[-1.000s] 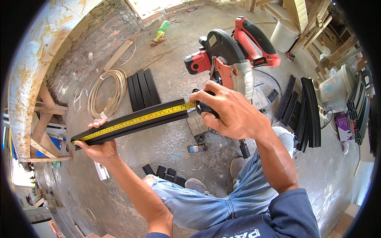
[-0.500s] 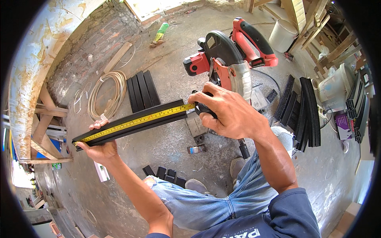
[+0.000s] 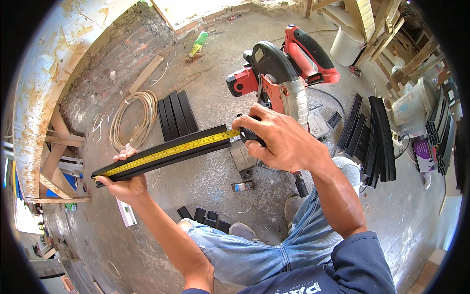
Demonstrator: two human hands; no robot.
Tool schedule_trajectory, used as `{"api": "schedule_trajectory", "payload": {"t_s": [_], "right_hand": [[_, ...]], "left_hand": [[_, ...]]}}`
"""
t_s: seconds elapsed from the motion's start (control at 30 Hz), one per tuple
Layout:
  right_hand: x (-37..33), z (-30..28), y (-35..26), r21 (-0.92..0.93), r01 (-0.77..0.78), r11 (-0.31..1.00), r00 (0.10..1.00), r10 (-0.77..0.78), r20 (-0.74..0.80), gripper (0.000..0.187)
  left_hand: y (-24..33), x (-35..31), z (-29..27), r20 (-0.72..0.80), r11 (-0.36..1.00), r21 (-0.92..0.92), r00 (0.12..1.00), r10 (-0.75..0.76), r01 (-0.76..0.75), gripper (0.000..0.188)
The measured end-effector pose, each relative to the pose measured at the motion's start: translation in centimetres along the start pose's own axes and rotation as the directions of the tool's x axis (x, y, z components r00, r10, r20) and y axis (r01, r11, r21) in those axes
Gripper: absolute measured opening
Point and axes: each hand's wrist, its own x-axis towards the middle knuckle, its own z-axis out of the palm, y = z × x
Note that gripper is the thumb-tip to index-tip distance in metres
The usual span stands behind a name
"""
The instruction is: The person measures sections of black square tubing using a tape measure and marks them with a pen, then cuts the tubing using a miter saw.
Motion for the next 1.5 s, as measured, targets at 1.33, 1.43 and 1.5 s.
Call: {"api": "schedule_trajectory", "payload": {"t_s": [1.33, 1.43, 1.5], "right_hand": [[-24.1, 19.7, 14.2, 0.517, -0.278, 0.810, 0.945, 0.136, 0.296, 0.044], [-26.0, 26.7, 12.3, 0.377, -0.081, 0.923, 0.983, 0.012, 0.184, 0.043], [-26.9, 28.0, 13.2, 0.147, 0.010, 0.989, 0.982, -0.038, 0.187, 0.043]], "left_hand": [[-4.5, 0.5, -4.9, -0.571, 0.990, 0.068, 0.809, 0.141, -0.125, 0.068], [-7.6, -0.7, -8.6, -0.666, 0.996, 0.083, 0.742, 0.076, -0.028, 0.074], [-13.6, -1.8, -11.1, -0.708, 0.999, 0.032, 0.706, -0.006, 0.041, 0.077]]}}
